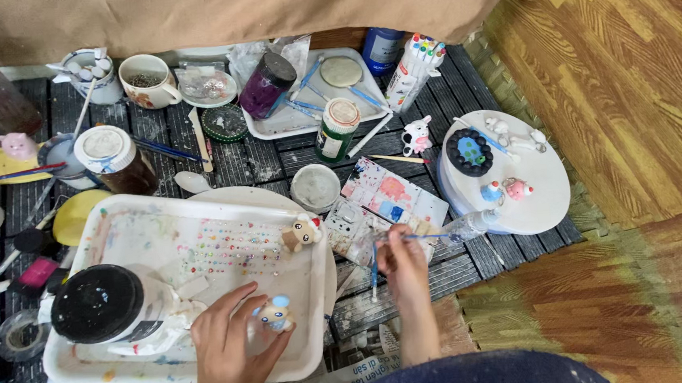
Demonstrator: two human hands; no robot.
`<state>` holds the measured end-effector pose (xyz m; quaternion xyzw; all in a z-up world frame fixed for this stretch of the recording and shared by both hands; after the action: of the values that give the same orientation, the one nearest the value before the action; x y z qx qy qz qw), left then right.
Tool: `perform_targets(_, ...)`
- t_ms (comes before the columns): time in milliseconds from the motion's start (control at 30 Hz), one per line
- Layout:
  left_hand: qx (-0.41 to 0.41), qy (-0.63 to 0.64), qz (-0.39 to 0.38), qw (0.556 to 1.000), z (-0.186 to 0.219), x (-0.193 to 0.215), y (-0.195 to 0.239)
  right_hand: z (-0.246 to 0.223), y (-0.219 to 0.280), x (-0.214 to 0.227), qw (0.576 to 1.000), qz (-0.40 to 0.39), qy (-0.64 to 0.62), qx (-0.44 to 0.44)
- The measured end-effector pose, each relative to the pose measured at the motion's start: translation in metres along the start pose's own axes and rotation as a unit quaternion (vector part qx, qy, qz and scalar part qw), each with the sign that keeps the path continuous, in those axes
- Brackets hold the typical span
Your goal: The person paints small ceramic figurines using fine brushes and various colors. They dip the brush into paint containers, apply paint to the figurines' faces and bodies, and occasionally rotate the figurines to access different sides.
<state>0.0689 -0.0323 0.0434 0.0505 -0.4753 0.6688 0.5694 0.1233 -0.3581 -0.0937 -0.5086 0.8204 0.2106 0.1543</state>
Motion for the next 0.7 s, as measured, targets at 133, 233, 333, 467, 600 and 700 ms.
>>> perform_targets(133,0.011,0.003,-0.017,1.0,-0.001,0.0,-0.001,0.015,0.034,-0.037,0.999,-0.025,-0.026,0.022)
perform_targets(233,0.012,0.001,-0.021,1.0,-0.002,0.0,-0.002,0.021,0.063,-0.069,0.991,-0.082,-0.062,0.082)
perform_targets(333,0.006,-0.004,-0.022,1.0,-0.003,0.0,-0.001,0.032,0.09,-0.086,0.985,-0.092,-0.056,0.135)
perform_targets(467,0.003,-0.002,-0.037,0.999,-0.006,0.0,-0.001,0.04,0.113,-0.098,0.966,-0.114,-0.059,0.223)
perform_targets(600,0.0,0.002,-0.037,0.999,-0.009,0.0,0.0,0.044,0.115,-0.093,0.958,-0.123,-0.066,0.253)
perform_targets(700,0.0,0.002,-0.04,0.999,-0.01,0.0,0.001,0.048,0.117,-0.093,0.958,-0.136,-0.049,0.248)
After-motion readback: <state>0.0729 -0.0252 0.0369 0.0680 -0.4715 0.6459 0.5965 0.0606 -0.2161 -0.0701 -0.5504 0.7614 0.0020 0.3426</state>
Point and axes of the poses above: each hand's wrist, its own y-axis away from the middle knuckle, its own x-axis out of the back of the hand, z = x × y, the point moved 9 cm from there along -y, towards the middle knuckle, and after that the axes turned 7 degrees about -y, right-handed, at the moved point
